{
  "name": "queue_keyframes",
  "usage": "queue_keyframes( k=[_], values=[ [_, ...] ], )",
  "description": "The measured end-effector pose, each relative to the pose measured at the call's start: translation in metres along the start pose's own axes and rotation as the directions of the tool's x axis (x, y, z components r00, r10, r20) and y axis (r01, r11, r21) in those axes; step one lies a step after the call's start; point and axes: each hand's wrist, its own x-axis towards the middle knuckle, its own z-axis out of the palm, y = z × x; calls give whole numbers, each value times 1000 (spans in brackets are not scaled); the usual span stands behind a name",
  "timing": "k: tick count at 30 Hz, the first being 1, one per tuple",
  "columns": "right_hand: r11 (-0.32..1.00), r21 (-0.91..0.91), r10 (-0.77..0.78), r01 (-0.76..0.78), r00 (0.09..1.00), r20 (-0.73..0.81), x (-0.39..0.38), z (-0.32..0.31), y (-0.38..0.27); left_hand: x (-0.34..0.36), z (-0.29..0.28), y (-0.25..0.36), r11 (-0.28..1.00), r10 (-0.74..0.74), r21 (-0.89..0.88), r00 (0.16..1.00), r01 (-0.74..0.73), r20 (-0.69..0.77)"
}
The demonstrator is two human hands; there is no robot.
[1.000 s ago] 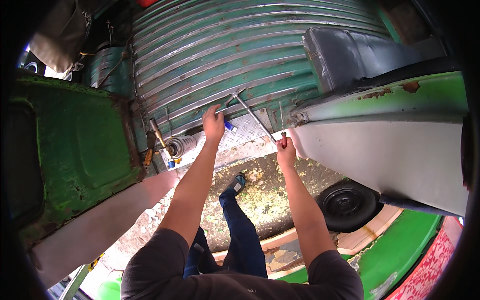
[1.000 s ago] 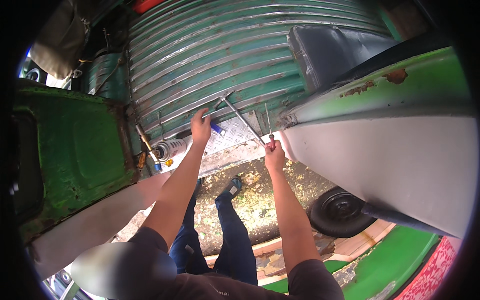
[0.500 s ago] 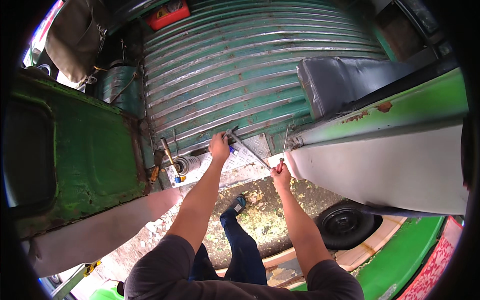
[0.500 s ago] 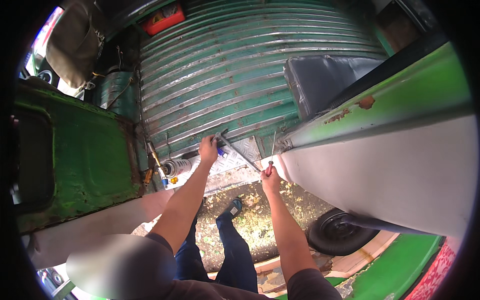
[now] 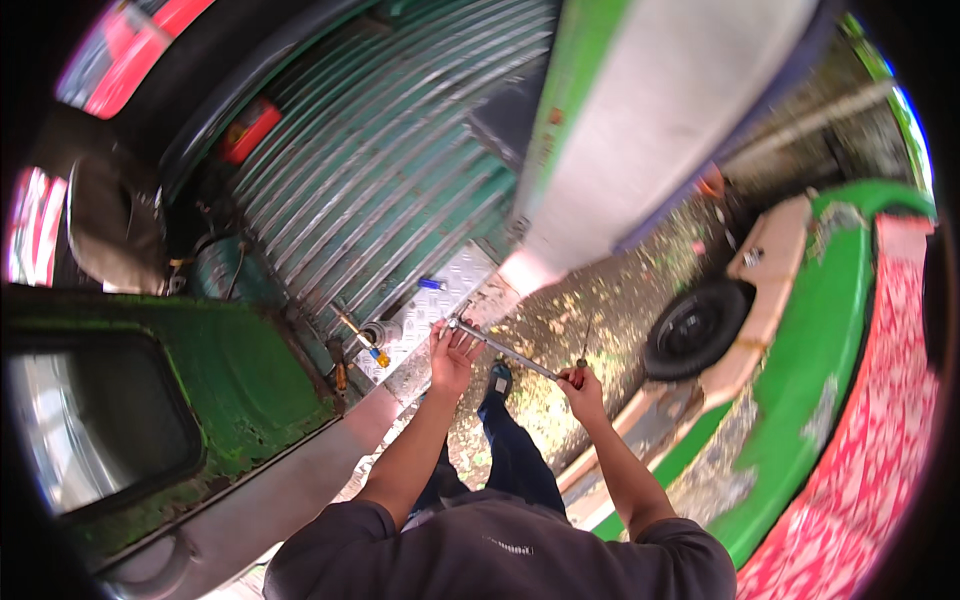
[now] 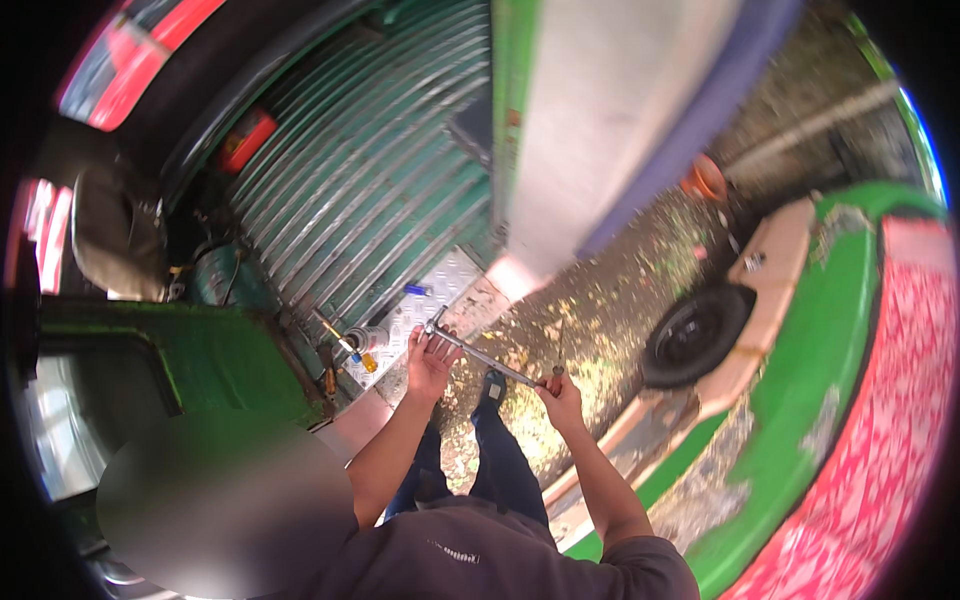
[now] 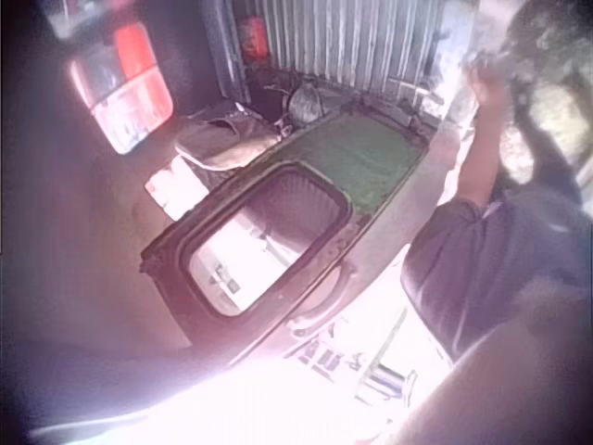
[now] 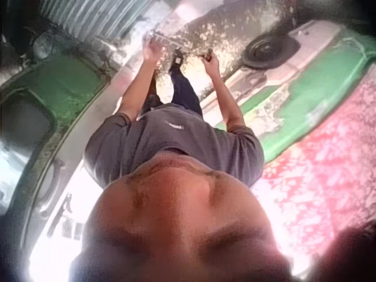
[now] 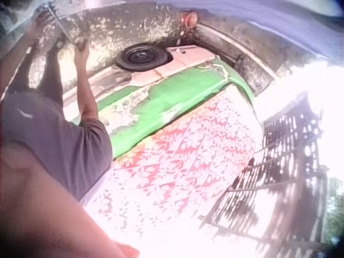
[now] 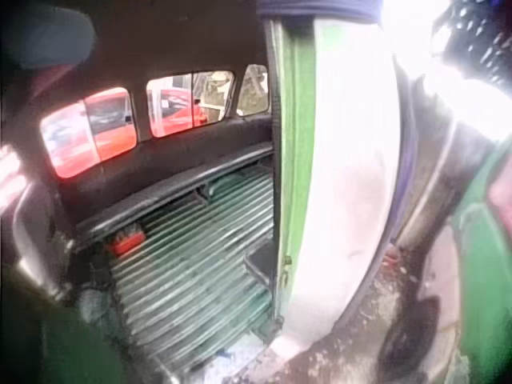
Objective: The person applies a substance from a spray can to a damaged area on a green vehicle panel, then uses a hammer and a metal tool to tap and shape the panel. The person works on a localized section of the panel throughout the clip.
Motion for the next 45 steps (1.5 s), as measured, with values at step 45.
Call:
queue_keyframes(
  k=[45],
  values=[
    [700, 389, 478, 599, 12, -878, -246, -137, -47, -164, 267, -387, 44, -950, 985, -299, 164, 92]
  ],
)
